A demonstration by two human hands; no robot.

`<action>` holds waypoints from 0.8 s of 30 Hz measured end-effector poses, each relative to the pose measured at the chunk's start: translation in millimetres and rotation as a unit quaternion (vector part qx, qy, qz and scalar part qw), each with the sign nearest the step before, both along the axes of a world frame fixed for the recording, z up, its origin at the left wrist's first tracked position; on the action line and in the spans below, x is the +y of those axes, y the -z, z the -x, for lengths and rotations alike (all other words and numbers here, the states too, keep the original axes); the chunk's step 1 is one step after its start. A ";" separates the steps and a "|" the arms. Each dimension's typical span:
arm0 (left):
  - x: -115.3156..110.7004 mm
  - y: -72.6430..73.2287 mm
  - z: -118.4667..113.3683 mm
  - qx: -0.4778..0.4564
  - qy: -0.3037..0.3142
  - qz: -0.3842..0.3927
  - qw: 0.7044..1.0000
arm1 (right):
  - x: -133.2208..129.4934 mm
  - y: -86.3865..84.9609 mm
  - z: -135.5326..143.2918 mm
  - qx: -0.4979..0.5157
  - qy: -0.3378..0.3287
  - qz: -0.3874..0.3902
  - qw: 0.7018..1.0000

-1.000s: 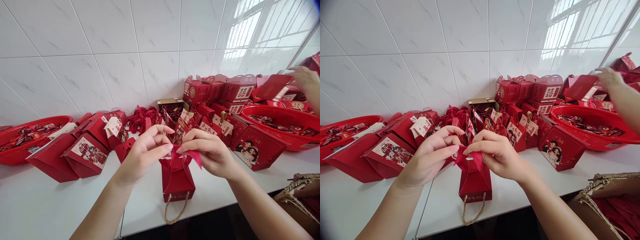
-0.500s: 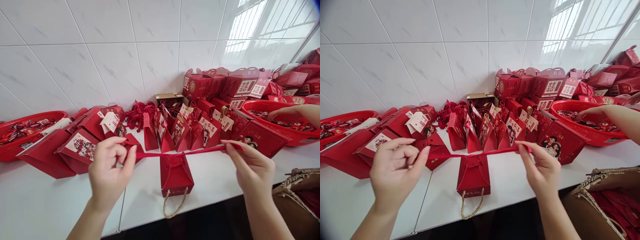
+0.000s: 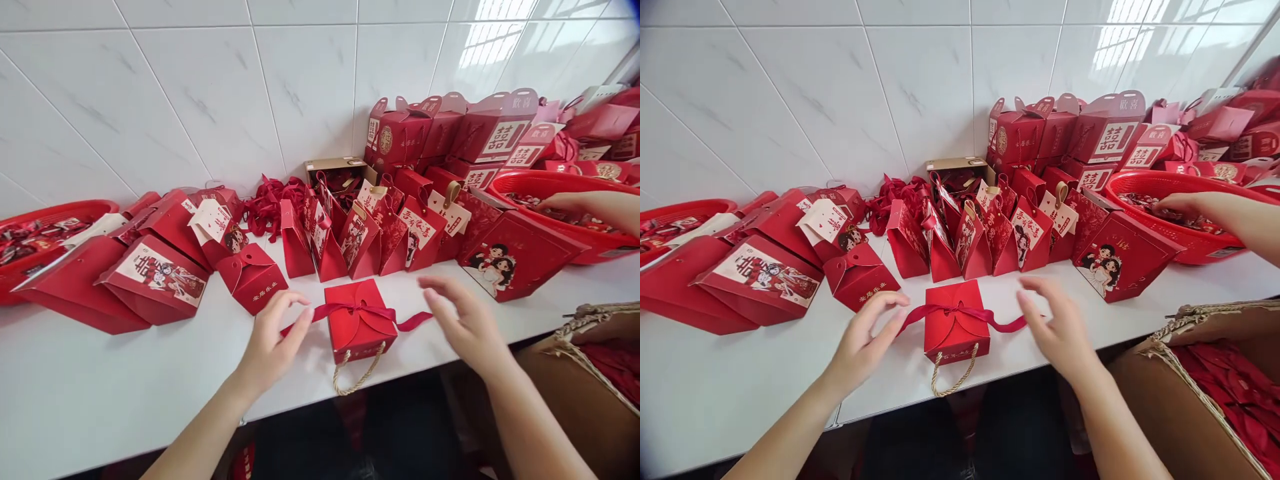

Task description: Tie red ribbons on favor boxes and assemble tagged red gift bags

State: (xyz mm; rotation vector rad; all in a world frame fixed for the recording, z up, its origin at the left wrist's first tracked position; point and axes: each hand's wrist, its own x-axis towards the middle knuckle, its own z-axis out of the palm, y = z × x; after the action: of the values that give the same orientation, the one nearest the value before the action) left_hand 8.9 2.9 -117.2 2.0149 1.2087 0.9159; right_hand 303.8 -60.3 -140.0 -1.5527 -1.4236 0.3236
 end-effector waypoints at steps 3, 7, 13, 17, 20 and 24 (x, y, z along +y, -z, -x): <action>-1.5 -4.3 -22.8 -0.024 0.065 0.189 0.980 | 9.9 -5.3 30.0 0.099 -0.138 0.057 0.984; 2.9 1.0 -29.9 -0.015 0.094 0.260 0.961 | 15.5 0.3 46.3 0.228 -0.167 0.162 0.945; 27.1 0.7 -7.5 0.059 0.004 0.155 0.986 | 8.7 -16.1 15.5 0.161 -0.244 0.085 0.953; 46.7 -20.5 5.8 0.128 0.116 0.239 0.956 | 1.7 -33.1 0.3 -0.095 -0.268 0.057 0.957; 48.2 -38.3 6.2 0.124 0.283 0.311 0.899 | 3.2 -35.6 8.9 -0.200 -0.148 -0.042 0.968; 21.3 -48.9 -12.7 -0.090 0.282 0.326 0.898 | 12.2 -42.5 31.5 -0.163 -0.069 -0.234 0.956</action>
State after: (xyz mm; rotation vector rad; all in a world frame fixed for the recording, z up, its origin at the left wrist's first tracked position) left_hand 21.6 24.2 -68.2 1.5414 0.6351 0.3281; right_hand 272.3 -48.0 -97.5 -1.1513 -1.7171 -0.1934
